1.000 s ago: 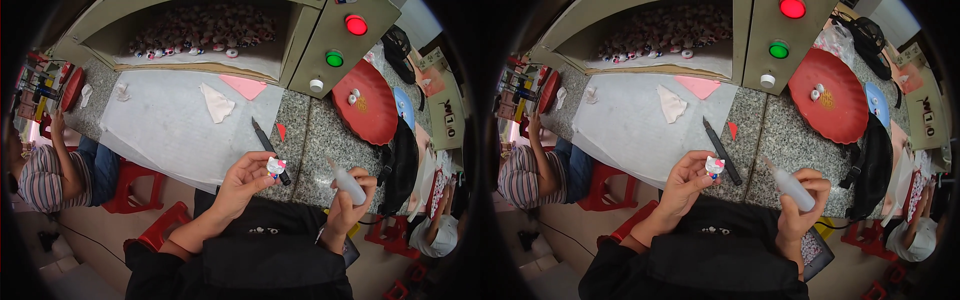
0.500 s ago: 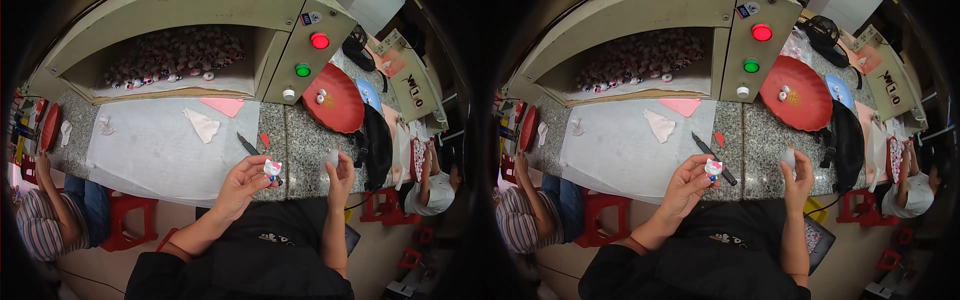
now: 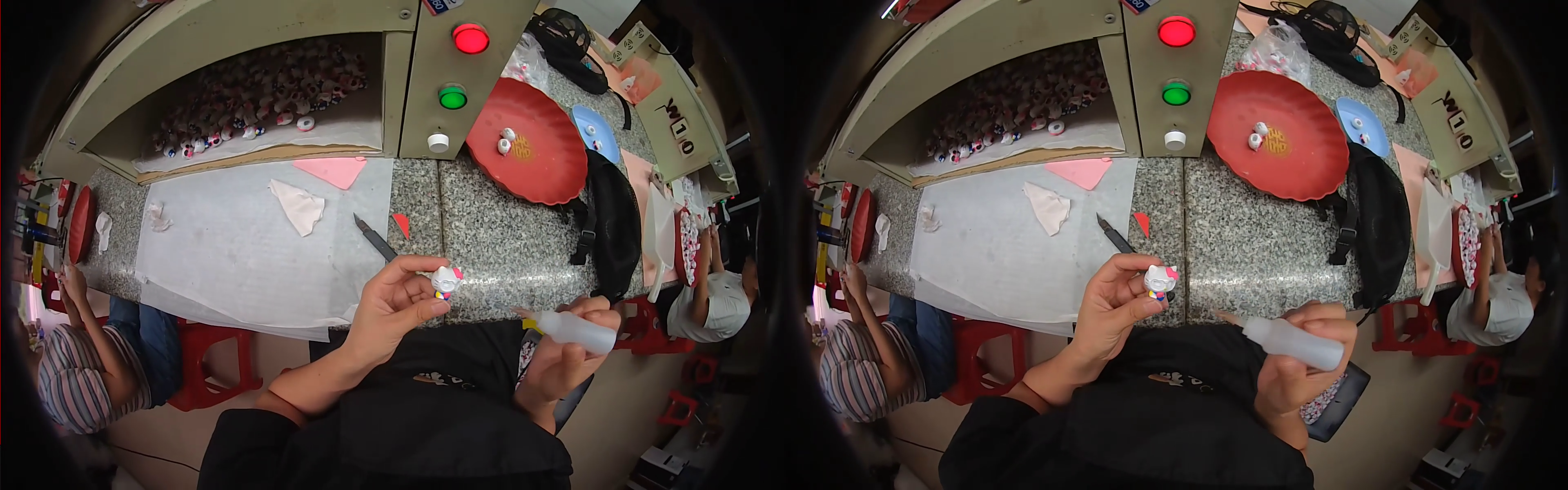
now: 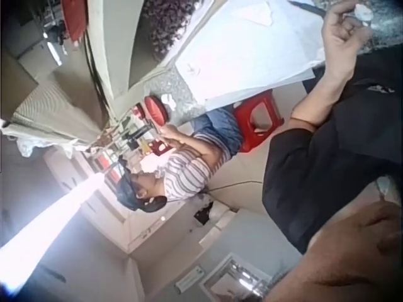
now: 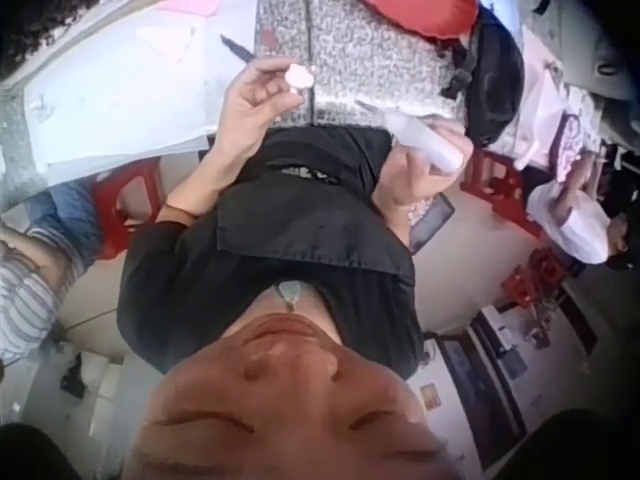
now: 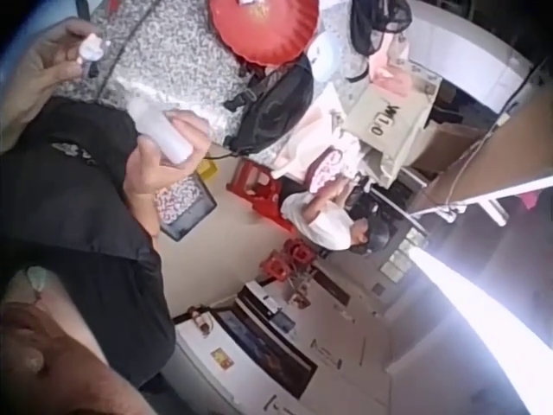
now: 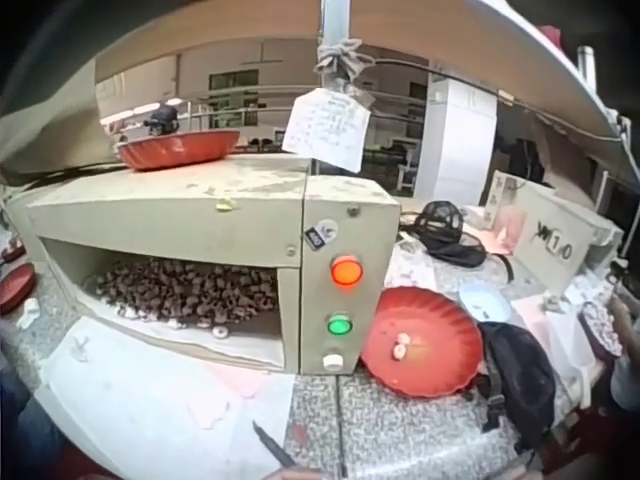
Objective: Assembling small plastic toy figurines by gluing and joining individual parts at a factory workstation.
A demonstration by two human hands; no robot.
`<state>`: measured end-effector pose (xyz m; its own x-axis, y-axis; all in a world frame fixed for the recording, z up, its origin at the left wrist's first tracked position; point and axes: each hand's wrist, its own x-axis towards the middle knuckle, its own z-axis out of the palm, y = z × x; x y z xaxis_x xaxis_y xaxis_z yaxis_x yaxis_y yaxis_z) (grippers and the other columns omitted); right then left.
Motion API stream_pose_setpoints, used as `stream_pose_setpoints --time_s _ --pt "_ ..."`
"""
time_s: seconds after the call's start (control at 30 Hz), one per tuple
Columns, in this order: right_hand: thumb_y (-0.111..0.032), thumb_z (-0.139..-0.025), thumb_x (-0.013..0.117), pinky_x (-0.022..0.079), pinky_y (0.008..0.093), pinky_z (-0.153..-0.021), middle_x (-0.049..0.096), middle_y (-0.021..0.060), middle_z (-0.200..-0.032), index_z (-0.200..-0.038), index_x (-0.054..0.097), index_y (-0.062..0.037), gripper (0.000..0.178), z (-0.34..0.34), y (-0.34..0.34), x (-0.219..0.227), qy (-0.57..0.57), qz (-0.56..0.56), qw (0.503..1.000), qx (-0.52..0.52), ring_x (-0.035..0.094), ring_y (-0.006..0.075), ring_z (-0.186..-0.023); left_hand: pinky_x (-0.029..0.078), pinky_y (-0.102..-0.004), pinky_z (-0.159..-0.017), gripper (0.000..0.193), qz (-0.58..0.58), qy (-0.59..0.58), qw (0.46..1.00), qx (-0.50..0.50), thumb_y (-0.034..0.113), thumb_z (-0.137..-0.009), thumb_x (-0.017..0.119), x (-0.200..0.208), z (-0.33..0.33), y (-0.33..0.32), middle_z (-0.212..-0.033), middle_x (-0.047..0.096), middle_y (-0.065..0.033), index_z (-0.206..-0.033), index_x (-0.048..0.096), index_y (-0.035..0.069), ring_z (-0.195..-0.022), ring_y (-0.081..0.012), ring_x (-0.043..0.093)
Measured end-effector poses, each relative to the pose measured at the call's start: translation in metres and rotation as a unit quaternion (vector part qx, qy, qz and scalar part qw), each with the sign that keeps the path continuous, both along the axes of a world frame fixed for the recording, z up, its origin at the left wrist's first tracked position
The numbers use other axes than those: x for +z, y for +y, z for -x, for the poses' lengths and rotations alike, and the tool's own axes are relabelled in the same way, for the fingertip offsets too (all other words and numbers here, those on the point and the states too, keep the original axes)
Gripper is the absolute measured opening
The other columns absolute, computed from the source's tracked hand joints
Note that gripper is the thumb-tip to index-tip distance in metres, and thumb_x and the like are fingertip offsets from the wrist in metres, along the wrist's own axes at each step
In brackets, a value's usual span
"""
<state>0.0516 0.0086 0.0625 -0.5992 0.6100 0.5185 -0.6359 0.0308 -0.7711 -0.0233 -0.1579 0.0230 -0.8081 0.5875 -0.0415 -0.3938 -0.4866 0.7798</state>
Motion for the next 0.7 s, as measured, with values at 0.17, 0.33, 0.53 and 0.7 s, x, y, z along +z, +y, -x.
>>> stream_pose_setpoints --time_s 0.17,0.33,0.53,0.7 --pt "-0.004 -0.058 0.071 0.043 0.0236 -0.058 0.046 0.0095 -0.08 -0.087 0.045 -0.0028 0.039 -0.003 0.012 -0.009 -0.014 -0.19 0.981 0.025 0.049 0.0147 -0.061 0.044 -0.0242 -0.075 0.038 0.019 0.029 0.999 0.03 -0.008 -0.071 0.055 -0.001 -0.006 0.016 -0.101 0.047 -0.0061 -0.106 0.043 0.001 -0.09 -0.0126 0.051" --pt "-0.003 -0.051 0.077 0.043 0.0214 -0.052 0.048 0.0102 -0.081 -0.086 0.048 -0.0029 0.046 -0.005 0.02 -0.014 -0.035 -0.231 0.971 0.048 0.05 0.0154 -0.06 0.038 -0.0162 -0.062 0.039 0.05 0.023 0.998 0.038 -0.006 -0.074 0.055 0.002 -0.011 0.027 -0.084 0.051 -0.0009 -0.111 0.043 0.0 -0.073 -0.0043 0.047" --pt "-0.001 -0.048 0.077 0.042 0.0205 -0.049 0.049 0.0106 -0.081 -0.086 0.049 -0.0025 0.047 -0.009 0.027 -0.022 -0.035 -0.22 0.974 0.033 0.051 0.0156 -0.059 0.038 -0.0174 -0.066 0.037 0.049 -0.018 0.999 0.012 -0.003 -0.077 0.053 0.003 -0.013 0.036 -0.087 0.052 -0.0027 -0.112 0.042 -0.001 -0.075 -0.0052 0.048" --pt "0.0 -0.048 0.077 0.042 0.0206 -0.049 0.049 0.0108 -0.081 -0.086 0.05 -0.0019 0.047 -0.01 0.028 -0.023 -0.034 -0.217 0.975 0.033 0.051 0.0154 -0.058 0.039 -0.0176 -0.067 0.037 0.044 -0.017 0.999 0.007 -0.002 -0.077 0.053 0.0 -0.013 0.036 -0.088 0.053 -0.0033 -0.112 0.042 -0.001 -0.077 -0.0058 0.049"
